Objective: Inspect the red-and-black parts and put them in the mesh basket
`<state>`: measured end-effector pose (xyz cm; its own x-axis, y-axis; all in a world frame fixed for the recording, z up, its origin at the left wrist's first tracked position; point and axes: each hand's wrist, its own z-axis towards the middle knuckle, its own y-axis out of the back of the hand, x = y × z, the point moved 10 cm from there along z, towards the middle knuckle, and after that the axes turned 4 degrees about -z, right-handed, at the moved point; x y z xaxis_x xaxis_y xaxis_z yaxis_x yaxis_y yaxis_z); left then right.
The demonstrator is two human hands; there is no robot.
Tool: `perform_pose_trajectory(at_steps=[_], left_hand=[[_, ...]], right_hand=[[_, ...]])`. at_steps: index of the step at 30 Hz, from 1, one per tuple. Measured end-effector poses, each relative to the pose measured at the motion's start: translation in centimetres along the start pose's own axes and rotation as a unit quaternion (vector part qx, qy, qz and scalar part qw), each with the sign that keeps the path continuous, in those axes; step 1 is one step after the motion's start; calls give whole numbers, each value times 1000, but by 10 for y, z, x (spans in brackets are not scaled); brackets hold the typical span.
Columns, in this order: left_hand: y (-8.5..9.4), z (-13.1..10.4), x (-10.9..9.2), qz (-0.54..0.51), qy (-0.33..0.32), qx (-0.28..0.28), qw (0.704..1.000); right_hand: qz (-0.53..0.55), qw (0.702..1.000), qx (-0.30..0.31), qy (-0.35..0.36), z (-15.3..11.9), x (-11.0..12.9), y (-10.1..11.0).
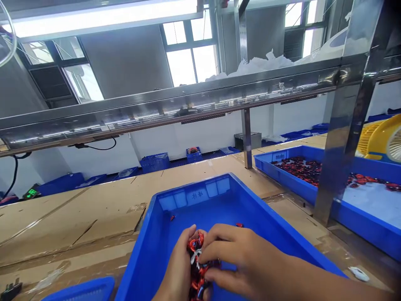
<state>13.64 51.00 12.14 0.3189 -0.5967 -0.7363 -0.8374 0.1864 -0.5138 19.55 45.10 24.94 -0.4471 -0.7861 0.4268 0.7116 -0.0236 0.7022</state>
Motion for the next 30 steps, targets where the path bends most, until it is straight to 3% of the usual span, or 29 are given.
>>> perform_pose_trajectory(at_steps=[7, 11, 16, 19, 26, 30], left_hand=[[-10, -18, -16, 24, -59, 35, 997], [2, -16, -15, 101, -54, -25, 993], [6, -28, -51, 267, -211, -97, 935], [5, -33, -56, 295, -225, -111, 922], [-6, -31, -48, 223, -201, -37, 953], [-13, -30, -37, 178, -164, -2, 970]], right_hand=[[31, 998, -39, -40, -4, -8, 4], [17, 995, -74, -61, -5, -14, 7], [57, 980, -118, -151, -7, -39, 19], [105, 968, -137, -182, -9, -50, 26], [-3, 985, -169, -37, -6, -15, 38], [-17, 984, -176, -4, -8, -4, 33]])
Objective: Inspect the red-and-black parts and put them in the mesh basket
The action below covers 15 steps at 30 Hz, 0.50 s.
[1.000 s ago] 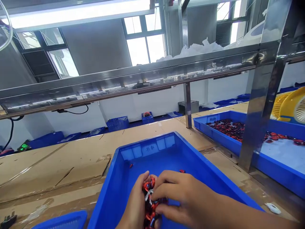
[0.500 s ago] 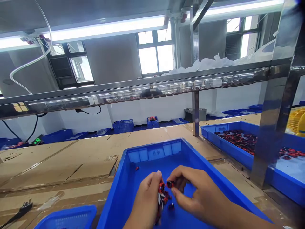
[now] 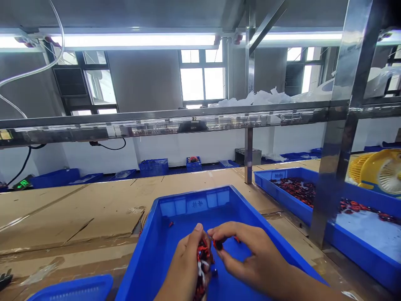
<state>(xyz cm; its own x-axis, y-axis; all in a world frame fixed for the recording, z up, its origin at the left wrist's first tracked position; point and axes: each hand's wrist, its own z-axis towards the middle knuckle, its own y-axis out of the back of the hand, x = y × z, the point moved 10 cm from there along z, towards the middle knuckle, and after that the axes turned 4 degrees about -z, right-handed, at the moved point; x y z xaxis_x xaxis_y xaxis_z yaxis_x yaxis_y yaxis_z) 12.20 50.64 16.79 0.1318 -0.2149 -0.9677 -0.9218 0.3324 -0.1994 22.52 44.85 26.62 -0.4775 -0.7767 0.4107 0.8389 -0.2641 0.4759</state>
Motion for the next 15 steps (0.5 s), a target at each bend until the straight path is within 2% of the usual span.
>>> perform_pose_trajectory(at_steps=[5, 9, 11, 15], left_hand=[[-11, -4, 8, -39, 62, 37, 997], [-24, -6, 10, -87, 86, 97, 988], [-27, -6, 12, -107, 98, 117, 982], [-27, -6, 18, -131, 111, 122, 978]], right_hand=[[10, 1000, 5, -11, -1, -3, -3], [46, 990, 15, -134, -5, -30, -5], [53, 985, 22, -165, -6, -37, -6], [11, 994, 24, -107, -1, -25, -2]])
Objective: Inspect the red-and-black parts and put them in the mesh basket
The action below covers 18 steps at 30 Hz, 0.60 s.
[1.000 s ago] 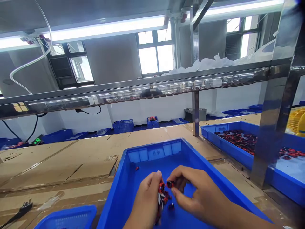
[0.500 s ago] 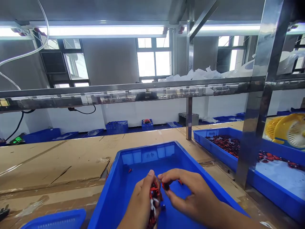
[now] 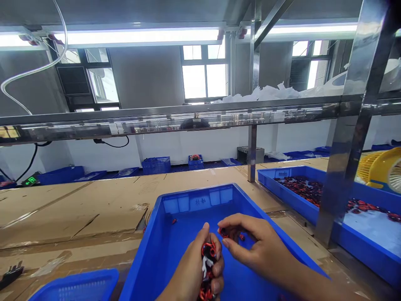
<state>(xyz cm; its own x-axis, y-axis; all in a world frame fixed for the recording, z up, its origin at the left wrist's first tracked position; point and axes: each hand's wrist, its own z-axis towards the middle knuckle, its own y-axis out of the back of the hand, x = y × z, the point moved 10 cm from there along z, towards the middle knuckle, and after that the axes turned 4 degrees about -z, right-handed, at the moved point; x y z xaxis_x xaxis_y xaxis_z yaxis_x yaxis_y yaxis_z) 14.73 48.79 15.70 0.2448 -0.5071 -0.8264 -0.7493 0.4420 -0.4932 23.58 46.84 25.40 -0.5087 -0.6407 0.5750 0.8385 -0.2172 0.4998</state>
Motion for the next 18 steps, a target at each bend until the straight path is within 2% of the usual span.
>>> perform_pose_trajectory(at_steps=[5, 11, 15, 18], left_hand=[[0, -1, -4, 32, -19, -10, 999], [-8, -16, -23, 75, -93, -34, 992], [-5, -15, -17, 69, -65, -50, 994], [1, -8, -8, 51, -29, -51, 997]], right_hand=[[-28, 994, -25, 101, -5, 25, 4], [-44, 991, -29, 125, -10, 34, 5], [-27, 990, 1, 142, -12, 40, -1], [-42, 989, -8, 145, -15, 41, -1]])
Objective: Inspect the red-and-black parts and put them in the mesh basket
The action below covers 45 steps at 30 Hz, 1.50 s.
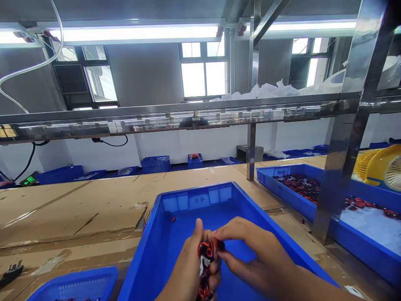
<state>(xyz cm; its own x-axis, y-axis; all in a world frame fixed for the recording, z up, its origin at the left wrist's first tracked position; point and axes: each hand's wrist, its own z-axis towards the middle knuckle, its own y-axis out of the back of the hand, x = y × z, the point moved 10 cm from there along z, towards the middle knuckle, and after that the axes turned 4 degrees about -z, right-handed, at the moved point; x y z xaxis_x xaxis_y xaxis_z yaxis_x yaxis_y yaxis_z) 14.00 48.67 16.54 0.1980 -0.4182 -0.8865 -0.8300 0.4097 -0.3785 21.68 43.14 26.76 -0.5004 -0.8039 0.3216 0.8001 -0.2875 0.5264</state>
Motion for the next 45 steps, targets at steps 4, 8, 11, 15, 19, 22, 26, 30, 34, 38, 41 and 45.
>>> perform_pose_trajectory(at_steps=[4, 8, 11, 15, 19, 22, 26, 30, 34, 38, 41, 45], left_hand=[[5, 5, 12, -15, 43, -5, 999], [7, 5, 16, 13, 49, -4, 999], [12, 7, 13, 49, 18, -21, 998], [15, 9, 13, 109, -1, -37, 993], [14, 6, 17, 116, 13, -49, 992], [10, 3, 19, 91, 27, -44, 995], [2, -1, 22, 58, 64, -13, 996], [-7, -4, 10, 83, 32, 27, 996], [-9, -5, 0, 54, -3, 36, 998], [-13, -7, -6, 24, -49, 55, 997], [-19, -9, -10, 4, -70, 90, 993], [-22, -10, -12, -21, -77, 111, 991]], right_hand=[[-23, 999, -16, -18, -2, -3, 1], [1, 999, 37, 1, 1, 1, -8], [10, 998, 54, 15, 2, 2, -12], [-30, 996, 80, 22, -2, 1, -20], [-32, 998, 52, 7, 0, 3, -15], [-10, 999, 38, -23, 3, 2, -10], [-17, 998, 5, -68, 3, -10, -1], [-57, 996, -44, -59, 2, -15, 11], [-95, 994, -45, -12, 2, -10, 15], [-63, 996, -50, -24, 5, -15, 20], [5, 995, -52, -90, 5, -31, 22], [190, 950, -51, -243, -3, -65, 11]])
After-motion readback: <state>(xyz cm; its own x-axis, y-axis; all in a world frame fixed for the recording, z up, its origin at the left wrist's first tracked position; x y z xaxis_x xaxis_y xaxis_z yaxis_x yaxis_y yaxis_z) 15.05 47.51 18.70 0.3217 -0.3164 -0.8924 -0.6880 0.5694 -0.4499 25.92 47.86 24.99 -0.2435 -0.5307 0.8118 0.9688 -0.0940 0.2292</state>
